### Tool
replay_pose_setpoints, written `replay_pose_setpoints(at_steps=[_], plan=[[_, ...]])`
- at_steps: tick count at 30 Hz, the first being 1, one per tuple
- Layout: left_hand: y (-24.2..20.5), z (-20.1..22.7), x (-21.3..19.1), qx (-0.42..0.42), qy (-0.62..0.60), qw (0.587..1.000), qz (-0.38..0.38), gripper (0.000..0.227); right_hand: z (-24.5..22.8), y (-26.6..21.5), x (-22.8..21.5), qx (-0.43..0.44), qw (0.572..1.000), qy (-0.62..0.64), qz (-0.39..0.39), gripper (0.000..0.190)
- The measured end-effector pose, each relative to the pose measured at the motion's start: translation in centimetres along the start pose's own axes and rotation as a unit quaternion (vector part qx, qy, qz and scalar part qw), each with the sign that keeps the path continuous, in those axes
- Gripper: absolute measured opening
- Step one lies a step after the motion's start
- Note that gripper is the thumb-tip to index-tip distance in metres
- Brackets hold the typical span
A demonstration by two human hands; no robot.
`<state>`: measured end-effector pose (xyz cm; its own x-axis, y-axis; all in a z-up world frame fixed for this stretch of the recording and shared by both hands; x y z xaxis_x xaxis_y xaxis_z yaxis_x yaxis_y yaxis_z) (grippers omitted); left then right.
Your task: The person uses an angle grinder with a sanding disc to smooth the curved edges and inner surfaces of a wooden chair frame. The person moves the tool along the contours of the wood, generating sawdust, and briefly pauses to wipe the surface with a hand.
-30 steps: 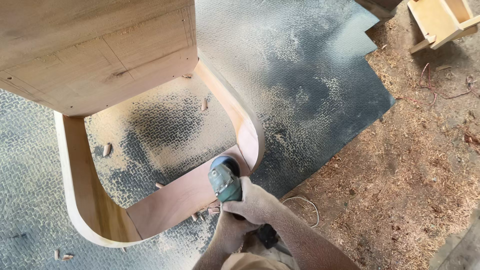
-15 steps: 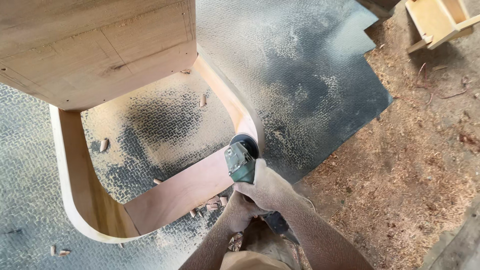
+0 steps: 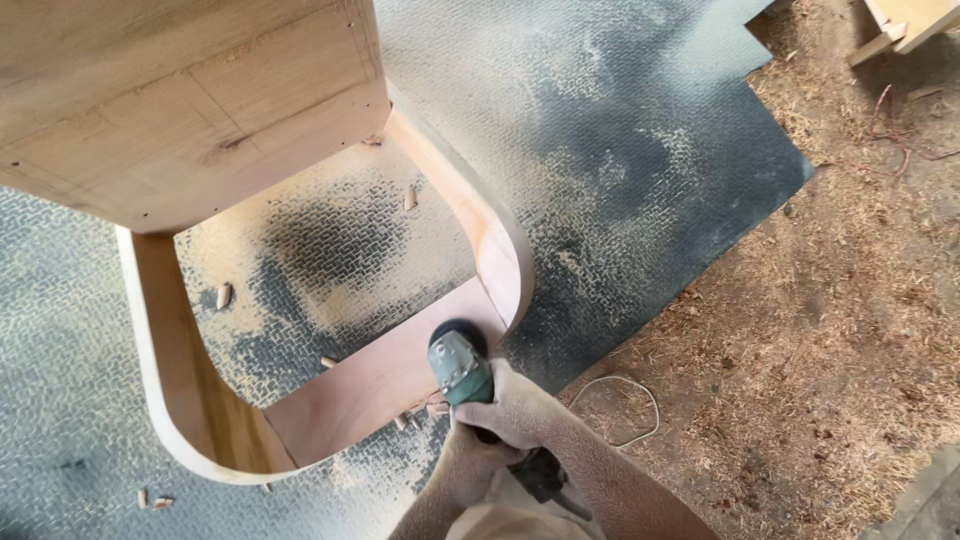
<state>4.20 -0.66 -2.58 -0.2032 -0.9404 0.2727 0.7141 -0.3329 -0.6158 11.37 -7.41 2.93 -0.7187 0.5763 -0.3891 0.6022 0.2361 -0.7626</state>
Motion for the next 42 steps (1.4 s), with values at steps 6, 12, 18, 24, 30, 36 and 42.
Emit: replay_pose_setpoints(at_steps=[6,12,18,24,30,36,42], plan=[[-0.5,-7.0,-1.8,-0.051,-0.088,0.985,0.138,0.089,-0.4,-0.9,4.9,-0.02,0.996,0.036,-0.082,0.084],[-3.0,-0.6,0.0,0.008,-0.115,0.993,0.012,0.066,-2.1,-3.7,1.5,0.033,0.999,0.032,-0.022,0.079],[0.0,11.2,2.5,0.15,0.095,0.983,-0.046,0.06,-4.5,-4.8,-7.4,0.102,0.988,-0.017,0.115,0.076],[0.9,11.7,3.2,0.157,0.067,0.985,-0.039,0.069,-4.5,-4.6,-8.4,0.077,0.983,-0.094,0.137,0.072],[-1.3,7.7,2.9,0.08,0.045,0.994,-0.059,0.062,-0.8,-2.9,-3.6,0.073,0.994,0.017,0.079,0.072],[-1.9,3.1,1.1,0.024,0.168,0.985,0.007,0.066,1.0,-0.8,0.8,-0.047,0.99,0.125,0.055,0.071],[-5.2,-1.3,-2.2,-0.186,0.099,0.964,0.163,0.09,0.4,0.0,6.1,-0.058,0.974,0.203,-0.082,0.071]])
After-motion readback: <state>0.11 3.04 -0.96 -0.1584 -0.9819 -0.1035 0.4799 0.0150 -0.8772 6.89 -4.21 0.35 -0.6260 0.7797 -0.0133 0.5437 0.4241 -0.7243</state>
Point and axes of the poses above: each hand's wrist, its own y-axis towards the middle knuckle, its own x-axis out of the palm, z = x × y, the point moved 9 cm from there along y, towards the middle knuckle, and after that the axes turned 3 degrees about z, right-handed, at the moved point
